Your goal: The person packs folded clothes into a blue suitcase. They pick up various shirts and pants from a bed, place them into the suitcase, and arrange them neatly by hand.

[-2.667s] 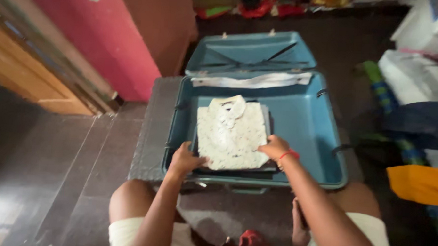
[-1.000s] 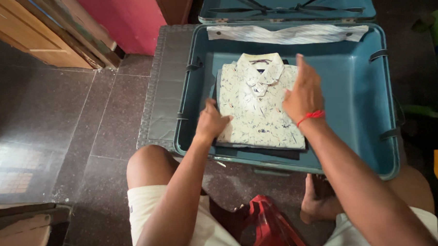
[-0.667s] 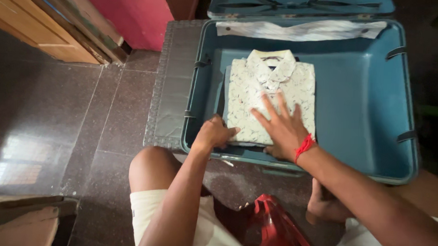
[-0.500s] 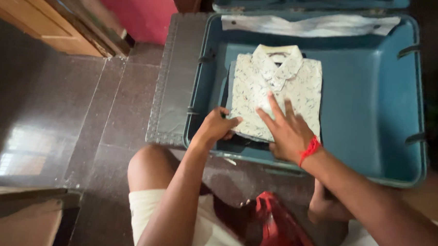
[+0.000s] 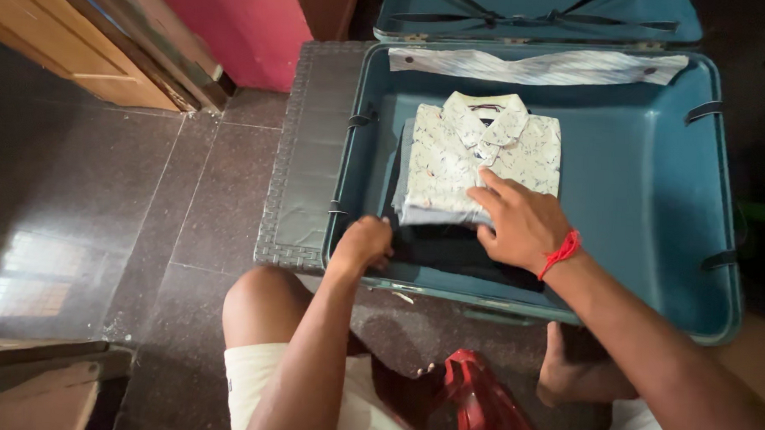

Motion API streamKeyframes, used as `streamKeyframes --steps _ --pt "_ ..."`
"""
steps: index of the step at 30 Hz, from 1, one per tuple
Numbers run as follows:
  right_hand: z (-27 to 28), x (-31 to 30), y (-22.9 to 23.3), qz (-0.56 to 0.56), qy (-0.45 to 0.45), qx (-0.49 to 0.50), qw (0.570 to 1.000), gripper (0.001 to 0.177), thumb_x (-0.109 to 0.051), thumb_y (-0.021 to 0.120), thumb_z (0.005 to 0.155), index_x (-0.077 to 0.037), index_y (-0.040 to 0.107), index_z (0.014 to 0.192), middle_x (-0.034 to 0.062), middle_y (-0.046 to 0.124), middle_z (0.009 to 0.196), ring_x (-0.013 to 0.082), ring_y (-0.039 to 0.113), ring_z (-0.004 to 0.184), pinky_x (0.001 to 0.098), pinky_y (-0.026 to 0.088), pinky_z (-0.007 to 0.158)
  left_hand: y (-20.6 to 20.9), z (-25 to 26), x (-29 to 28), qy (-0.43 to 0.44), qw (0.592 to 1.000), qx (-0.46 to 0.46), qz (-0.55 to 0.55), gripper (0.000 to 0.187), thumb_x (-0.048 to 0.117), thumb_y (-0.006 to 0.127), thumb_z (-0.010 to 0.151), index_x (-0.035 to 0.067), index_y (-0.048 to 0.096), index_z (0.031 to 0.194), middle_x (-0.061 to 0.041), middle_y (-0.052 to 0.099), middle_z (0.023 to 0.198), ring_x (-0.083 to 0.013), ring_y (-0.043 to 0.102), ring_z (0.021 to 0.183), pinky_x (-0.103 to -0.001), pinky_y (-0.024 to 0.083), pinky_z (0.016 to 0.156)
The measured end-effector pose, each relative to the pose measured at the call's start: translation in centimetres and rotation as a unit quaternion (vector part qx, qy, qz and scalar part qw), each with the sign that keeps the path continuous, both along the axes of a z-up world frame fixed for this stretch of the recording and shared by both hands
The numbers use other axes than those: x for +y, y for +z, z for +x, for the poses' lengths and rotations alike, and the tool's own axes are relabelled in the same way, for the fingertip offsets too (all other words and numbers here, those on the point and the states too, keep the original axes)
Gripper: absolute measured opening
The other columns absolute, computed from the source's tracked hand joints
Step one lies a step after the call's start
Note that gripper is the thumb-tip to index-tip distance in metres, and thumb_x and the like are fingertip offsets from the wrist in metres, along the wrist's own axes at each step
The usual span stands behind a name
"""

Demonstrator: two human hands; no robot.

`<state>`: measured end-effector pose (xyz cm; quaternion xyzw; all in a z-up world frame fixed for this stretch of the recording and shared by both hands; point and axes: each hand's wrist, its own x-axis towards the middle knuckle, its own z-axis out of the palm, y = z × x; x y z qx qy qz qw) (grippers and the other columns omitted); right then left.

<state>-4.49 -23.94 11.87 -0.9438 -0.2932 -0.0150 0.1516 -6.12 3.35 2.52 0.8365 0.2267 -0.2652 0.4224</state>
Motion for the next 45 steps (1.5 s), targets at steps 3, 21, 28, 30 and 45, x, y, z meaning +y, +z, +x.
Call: streamKeyframes --steps 3,21,28,30,45 --pt "-1.2 1.3 0.5 -0.056 0.031 -0.021 0.998 0.064 -0.013 0.08 0.063 -0.006 0.057 0.123 0.0218 0.04 0.15 0.0411 0.056 0.122 0.0474 0.06 0.069 -2.7 0.3 0.7 -0.105 0.994 -0.006 0.014 0.039 0.021 0.054 0.089 -0.006 0.08 0.076 -0.02 0.08 0.074 -0.0249 0.078 0.061 -0.037 0.064 0.064" --pt "-1.2 0.8 0.0 -0.084 0.01 0.0 0.996 0.056 0.007 0.075 0.064 -0.004 0.051 0.113 0.0235 0.027 0.159 0.0445 0.043 0.136 0.046 0.061 0.079 1.4 1.5 -3.0 -0.08 0.965 0.066 -0.242 0.023 0.004 0.063 0.093 -0.01 0.068 0.109 -0.015 0.074 0.092 -0.0187 0.071 0.074 -0.031 0.06 0.065" --pt "-2.0 0.8 2.9 -0.094 0.002 0.079 0.992 0.095 -0.016 0.087 0.06 -0.015 0.042 0.145 0.0203 0.014 0.164 0.0452 0.03 0.144 0.0504 0.052 0.098 -1.6 3.3 -4.3 0.045 0.924 0.093 -0.368 0.012 0.008 0.049 0.096 0.003 0.06 0.097 -0.008 0.063 0.079 -0.0228 0.064 0.072 -0.038 0.058 0.071" --pt "-2.0 0.7 3.2 -0.087 -0.005 0.095 0.992 0.1 -0.02 0.086 0.063 -0.018 0.038 0.151 0.0185 0.013 0.165 0.0437 0.029 0.145 0.0499 0.051 0.099 -3.0 3.8 -4.3 0.077 0.889 0.072 -0.446 0.012 0.008 0.046 0.095 0.003 0.057 0.095 -0.008 0.06 0.077 -0.0246 0.063 0.073 -0.041 0.057 0.077" --pt "-0.5 -0.7 0.3 0.014 -0.034 -0.064 0.997 0.069 -0.002 0.071 0.073 -0.018 0.054 0.138 0.0172 0.054 0.15 0.0384 0.075 0.086 0.0443 0.062 0.067 4.2 3.4 -6.5 0.313 0.777 -0.075 -0.541 0.051 0.034 0.036 0.093 0.008 0.057 0.131 -0.015 0.058 0.138 -0.034 0.054 0.123 -0.061 0.036 0.109"
